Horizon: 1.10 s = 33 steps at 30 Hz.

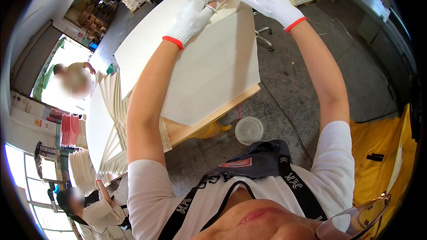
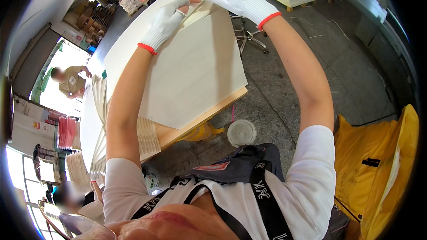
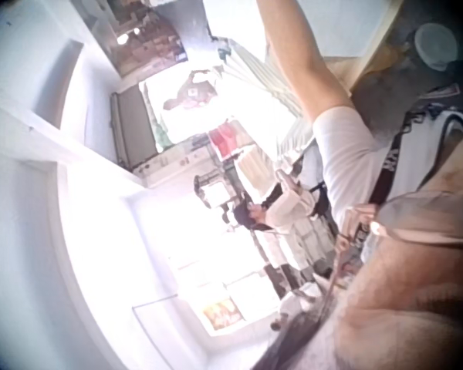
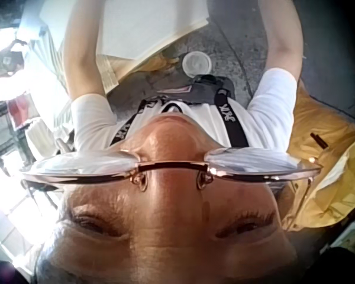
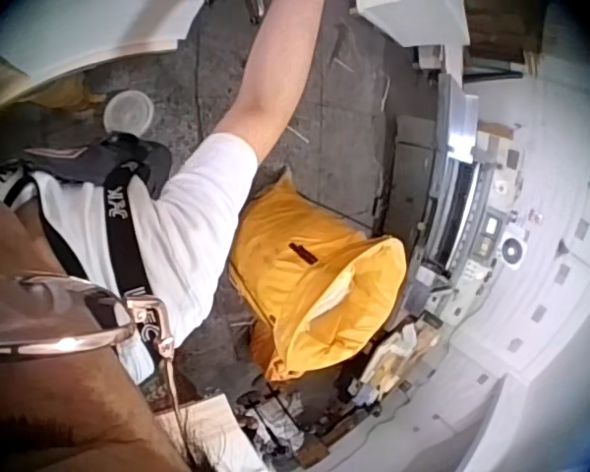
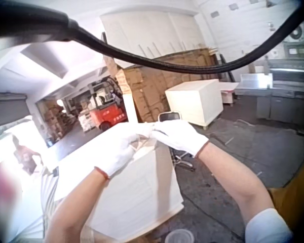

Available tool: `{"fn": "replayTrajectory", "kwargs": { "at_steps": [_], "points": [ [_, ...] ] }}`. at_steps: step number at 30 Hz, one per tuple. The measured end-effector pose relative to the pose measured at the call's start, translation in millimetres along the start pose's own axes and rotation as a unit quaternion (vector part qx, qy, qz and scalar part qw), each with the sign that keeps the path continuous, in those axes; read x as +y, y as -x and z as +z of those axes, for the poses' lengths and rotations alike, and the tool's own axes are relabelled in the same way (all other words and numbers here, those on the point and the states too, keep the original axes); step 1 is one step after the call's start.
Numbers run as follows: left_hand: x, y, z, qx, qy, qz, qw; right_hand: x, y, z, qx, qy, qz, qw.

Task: The person repeatedly picks up stacks of white paper sheets from a table, aligns the edges, and places them onto a growing pile. The person wears white gloves and a KFC-branded headstrap while working in a warehouse environment.

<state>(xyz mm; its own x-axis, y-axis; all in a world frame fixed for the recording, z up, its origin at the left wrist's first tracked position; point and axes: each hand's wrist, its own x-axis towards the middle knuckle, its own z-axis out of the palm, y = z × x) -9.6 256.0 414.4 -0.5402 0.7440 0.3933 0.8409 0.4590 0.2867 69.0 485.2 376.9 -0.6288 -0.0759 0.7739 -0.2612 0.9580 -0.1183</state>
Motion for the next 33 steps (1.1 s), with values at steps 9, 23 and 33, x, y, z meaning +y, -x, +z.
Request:
{"fn": "replayTrajectory", "kwargs": {
  "at_steps": [9, 23, 33],
  "points": [
    [3, 5, -2, -0.022, 0.086, -0.026, 0.996, -35, 4, 19, 0.039, -0.36, 0.25, 0.898],
    [-9, 1, 4, 0.036, 0.047, 0.052, 0.997, -31, 5, 20, 0.016, -0.301, 0.268, 0.915],
    [6, 3, 0, -0.027, 0.035, -0.035, 0.998, -24, 5, 30, 0.033, -0.304, 0.265, 0.914]
  ]
}}
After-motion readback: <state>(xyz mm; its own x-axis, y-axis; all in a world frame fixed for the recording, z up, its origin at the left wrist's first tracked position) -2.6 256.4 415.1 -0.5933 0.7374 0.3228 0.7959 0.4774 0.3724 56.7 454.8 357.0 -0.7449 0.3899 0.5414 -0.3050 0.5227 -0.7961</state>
